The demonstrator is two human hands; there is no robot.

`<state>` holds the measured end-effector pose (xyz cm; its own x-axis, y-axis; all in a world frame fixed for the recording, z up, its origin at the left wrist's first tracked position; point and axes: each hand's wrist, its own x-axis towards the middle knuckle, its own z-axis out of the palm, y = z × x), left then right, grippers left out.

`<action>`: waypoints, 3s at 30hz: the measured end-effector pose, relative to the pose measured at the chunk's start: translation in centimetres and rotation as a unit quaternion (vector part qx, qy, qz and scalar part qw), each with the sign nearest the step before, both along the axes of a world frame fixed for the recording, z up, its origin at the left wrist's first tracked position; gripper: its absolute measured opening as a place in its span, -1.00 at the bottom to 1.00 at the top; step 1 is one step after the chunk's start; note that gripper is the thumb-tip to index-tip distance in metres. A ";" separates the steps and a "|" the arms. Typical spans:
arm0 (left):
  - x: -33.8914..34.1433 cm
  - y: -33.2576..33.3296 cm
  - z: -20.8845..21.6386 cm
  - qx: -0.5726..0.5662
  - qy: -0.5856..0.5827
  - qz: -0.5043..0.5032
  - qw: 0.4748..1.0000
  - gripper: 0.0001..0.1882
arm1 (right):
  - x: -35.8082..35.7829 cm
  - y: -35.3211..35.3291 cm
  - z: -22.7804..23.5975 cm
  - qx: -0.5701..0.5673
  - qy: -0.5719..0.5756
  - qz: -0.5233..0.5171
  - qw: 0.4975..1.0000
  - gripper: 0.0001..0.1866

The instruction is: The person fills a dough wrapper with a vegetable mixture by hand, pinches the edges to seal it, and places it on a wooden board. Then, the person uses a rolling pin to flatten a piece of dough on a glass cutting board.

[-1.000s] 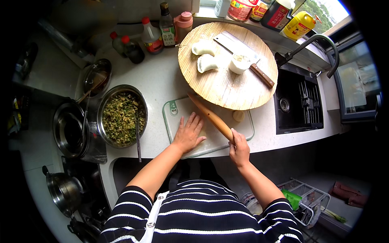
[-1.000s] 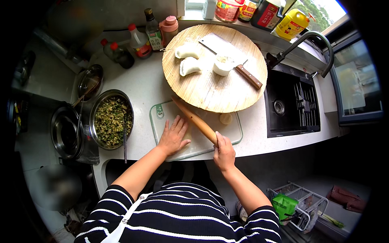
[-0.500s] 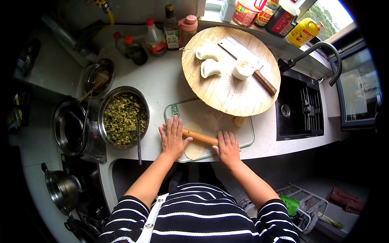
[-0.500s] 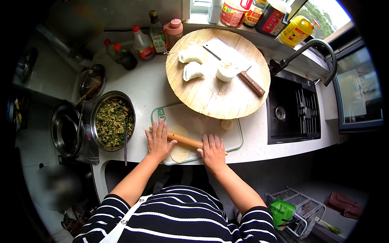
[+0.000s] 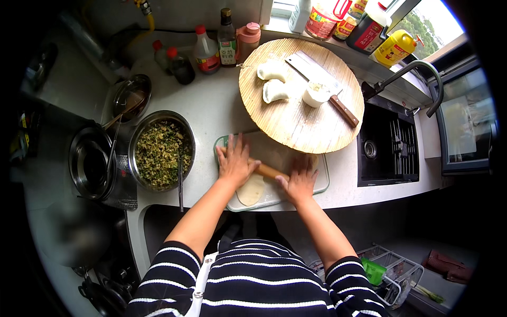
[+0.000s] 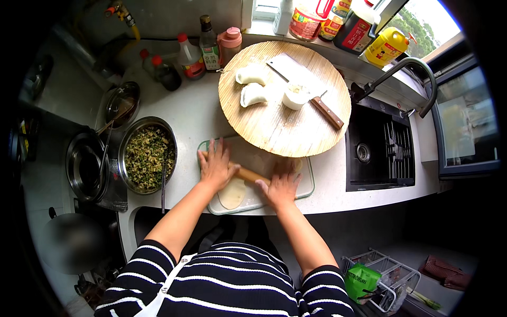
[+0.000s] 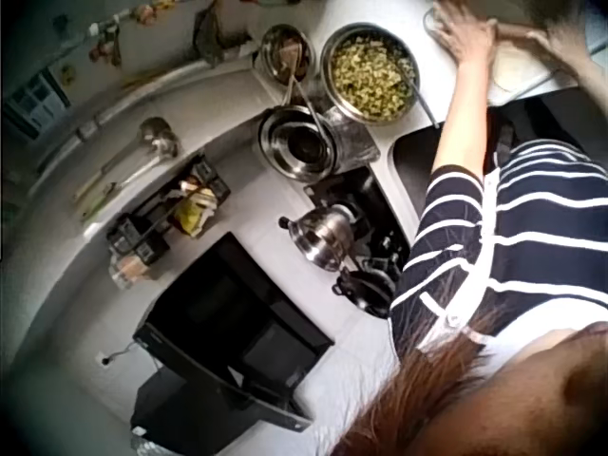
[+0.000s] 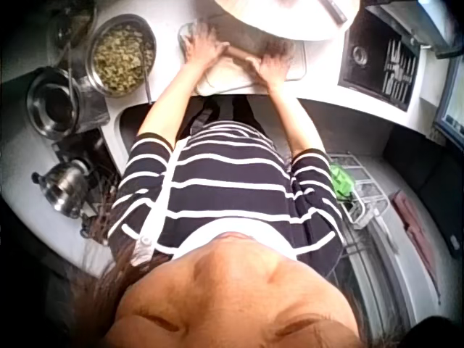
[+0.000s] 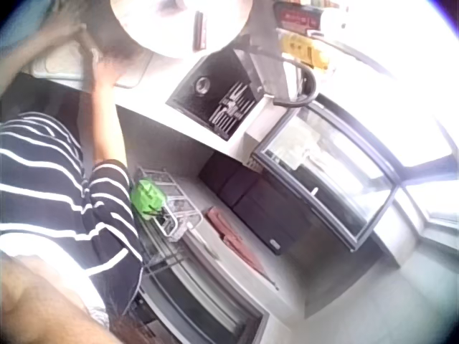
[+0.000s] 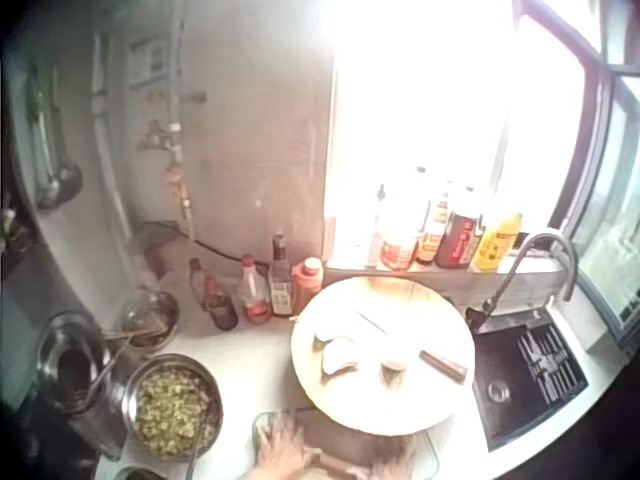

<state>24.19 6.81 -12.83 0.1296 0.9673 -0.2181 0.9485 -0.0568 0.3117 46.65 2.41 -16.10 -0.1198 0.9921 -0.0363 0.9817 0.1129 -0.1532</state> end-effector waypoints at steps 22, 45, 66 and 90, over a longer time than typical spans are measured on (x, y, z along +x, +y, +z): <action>-3.9 -7.5 -0.6 0.009 0.007 0.016 1.000 -0.29 | -2.6 -4.6 1.9 0.126 -0.001 0.163 0.979 -0.26; -8.2 -15.1 -0.2 -0.042 0.023 -0.101 0.994 -0.14 | -2.1 -10.9 3.6 0.001 0.068 0.232 0.970 -0.42; -1.0 -0.4 -1.1 -0.065 -0.150 0.111 0.980 -0.80 | 4.8 -4.1 3.1 -0.005 0.182 -0.004 0.983 -0.38; 10.6 7.3 9.7 -0.129 -0.546 0.369 0.741 -0.85 | 8.8 -2.4 3.3 0.012 0.247 0.121 0.962 -0.35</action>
